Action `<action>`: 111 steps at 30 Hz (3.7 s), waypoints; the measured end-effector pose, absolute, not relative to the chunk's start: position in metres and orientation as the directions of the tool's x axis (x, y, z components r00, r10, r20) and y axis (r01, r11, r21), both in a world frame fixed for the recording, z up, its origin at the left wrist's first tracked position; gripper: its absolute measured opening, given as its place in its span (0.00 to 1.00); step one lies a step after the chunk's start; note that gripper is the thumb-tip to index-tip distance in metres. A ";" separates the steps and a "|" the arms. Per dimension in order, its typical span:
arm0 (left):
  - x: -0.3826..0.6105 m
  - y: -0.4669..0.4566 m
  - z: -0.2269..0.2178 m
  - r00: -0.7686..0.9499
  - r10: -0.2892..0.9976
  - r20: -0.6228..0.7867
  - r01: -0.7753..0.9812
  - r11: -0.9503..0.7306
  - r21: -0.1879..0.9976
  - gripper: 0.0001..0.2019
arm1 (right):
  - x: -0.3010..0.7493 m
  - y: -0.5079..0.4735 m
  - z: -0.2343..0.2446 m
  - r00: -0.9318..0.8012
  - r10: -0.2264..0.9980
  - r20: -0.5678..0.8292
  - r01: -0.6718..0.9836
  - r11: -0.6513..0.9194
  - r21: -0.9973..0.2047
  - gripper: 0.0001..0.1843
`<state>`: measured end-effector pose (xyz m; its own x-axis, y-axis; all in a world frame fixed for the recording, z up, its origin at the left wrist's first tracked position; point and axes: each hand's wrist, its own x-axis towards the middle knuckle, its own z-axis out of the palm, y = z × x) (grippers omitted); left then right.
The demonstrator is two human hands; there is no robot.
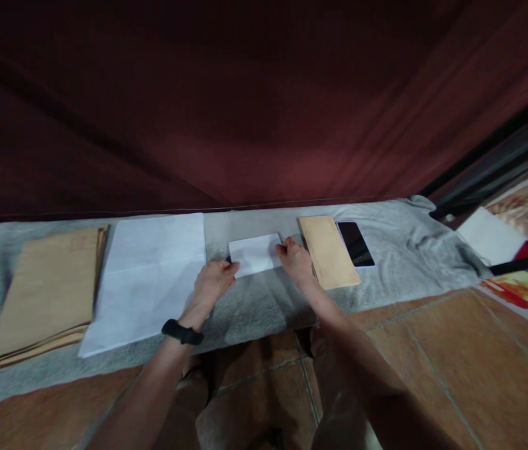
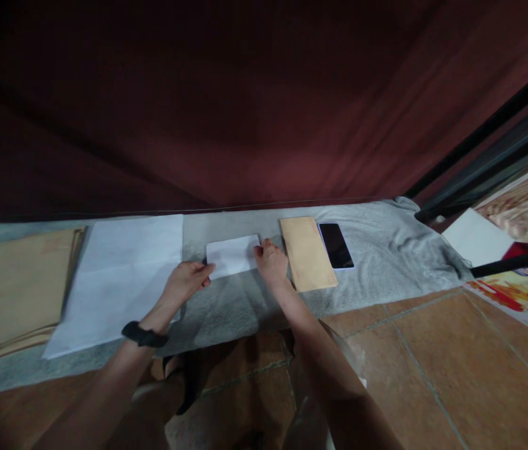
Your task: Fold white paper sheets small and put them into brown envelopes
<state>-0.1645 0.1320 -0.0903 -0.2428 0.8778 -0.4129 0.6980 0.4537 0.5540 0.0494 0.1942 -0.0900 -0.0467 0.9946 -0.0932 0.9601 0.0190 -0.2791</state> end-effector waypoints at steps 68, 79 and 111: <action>-0.139 0.129 -0.071 -0.302 0.914 -0.272 0.922 0.352 0.159 0.23 | 0.016 0.144 -0.127 -0.371 0.913 0.168 0.878 0.404 -0.257 0.29; -0.122 0.121 -0.080 -0.093 0.993 0.068 0.969 0.075 0.235 0.18 | 0.017 0.144 -0.125 -0.391 0.913 0.119 0.878 0.408 -0.252 0.30; -0.108 0.098 -0.122 0.003 0.974 0.226 0.989 -0.036 0.142 0.34 | 0.060 0.160 -0.128 -0.256 0.945 0.203 0.916 0.304 -0.261 0.30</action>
<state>-0.1076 0.0979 -0.1219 0.0034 0.9741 0.2261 0.9892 -0.0364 0.1419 0.0599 0.1595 -0.1281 -0.2555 0.9452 0.2034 0.9163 0.3038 -0.2608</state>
